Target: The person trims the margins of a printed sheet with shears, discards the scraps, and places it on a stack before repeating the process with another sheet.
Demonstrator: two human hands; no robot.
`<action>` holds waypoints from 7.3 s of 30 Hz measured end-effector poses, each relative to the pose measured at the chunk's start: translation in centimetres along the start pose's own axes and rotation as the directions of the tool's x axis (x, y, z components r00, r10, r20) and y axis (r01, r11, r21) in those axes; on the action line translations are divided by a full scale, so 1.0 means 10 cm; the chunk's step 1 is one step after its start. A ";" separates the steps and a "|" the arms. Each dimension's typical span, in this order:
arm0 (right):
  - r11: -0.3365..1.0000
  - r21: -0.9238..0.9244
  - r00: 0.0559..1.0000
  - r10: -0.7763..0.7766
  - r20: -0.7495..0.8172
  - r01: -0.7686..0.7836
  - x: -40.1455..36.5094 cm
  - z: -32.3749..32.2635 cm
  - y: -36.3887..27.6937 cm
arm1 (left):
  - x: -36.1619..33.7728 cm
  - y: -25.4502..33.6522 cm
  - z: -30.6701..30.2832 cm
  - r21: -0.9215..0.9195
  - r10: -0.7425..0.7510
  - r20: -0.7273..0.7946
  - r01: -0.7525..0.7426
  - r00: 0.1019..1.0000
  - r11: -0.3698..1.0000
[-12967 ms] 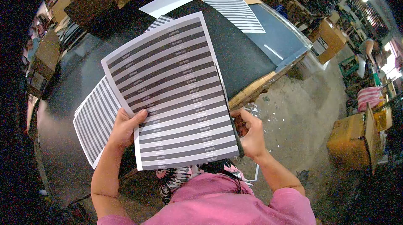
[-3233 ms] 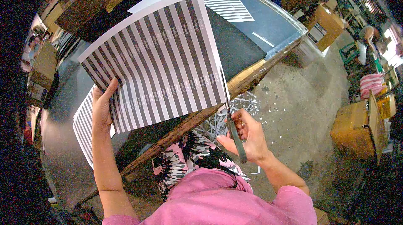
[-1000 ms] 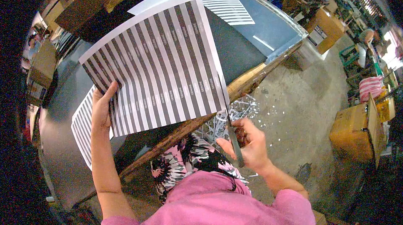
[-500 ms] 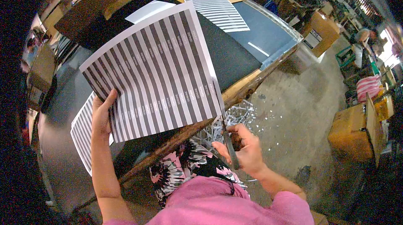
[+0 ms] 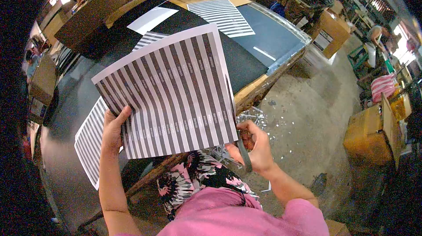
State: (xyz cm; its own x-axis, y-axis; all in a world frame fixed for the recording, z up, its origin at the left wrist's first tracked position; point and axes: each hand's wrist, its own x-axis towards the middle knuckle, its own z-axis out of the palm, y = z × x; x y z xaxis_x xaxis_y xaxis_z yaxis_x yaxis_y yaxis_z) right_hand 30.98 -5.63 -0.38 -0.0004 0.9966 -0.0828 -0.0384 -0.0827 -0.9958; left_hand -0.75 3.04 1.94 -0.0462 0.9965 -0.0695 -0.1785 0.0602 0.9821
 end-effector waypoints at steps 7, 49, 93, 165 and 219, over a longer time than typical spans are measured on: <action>0.995 -0.094 0.999 -0.047 -0.026 0.045 0.05 0.00 0.00 | 0.00 0.00 0.04 -0.035 0.003 -0.020 -0.004 1.000 0.999; 0.983 -0.048 0.983 -0.181 -0.043 0.179 0.15 -0.09 0.12 | -0.02 -0.10 0.10 0.094 -0.048 -0.004 0.048 0.999 0.994; 0.956 -0.130 0.958 -0.276 -0.081 0.264 0.29 -0.14 0.11 | -0.07 -0.05 0.17 0.067 -0.099 0.024 0.097 0.995 0.993; 0.994 0.081 0.997 0.073 -0.023 -0.071 -0.25 0.12 0.13 | -0.09 -0.29 0.25 -0.126 0.051 -0.037 -0.055 0.998 0.991; 0.991 -0.135 0.992 0.014 0.128 0.003 -0.23 0.05 0.09 | -0.04 -0.16 0.16 -0.081 0.054 0.126 -0.044 0.991 0.996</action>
State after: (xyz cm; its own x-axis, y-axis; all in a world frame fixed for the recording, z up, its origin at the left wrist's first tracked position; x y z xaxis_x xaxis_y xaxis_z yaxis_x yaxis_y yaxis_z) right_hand 30.43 -7.94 -1.04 -0.1287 0.9874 -0.0916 0.0967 -0.0794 -0.9921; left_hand 1.10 2.63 0.63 0.0690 0.9976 0.0061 -0.2557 0.0118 0.9667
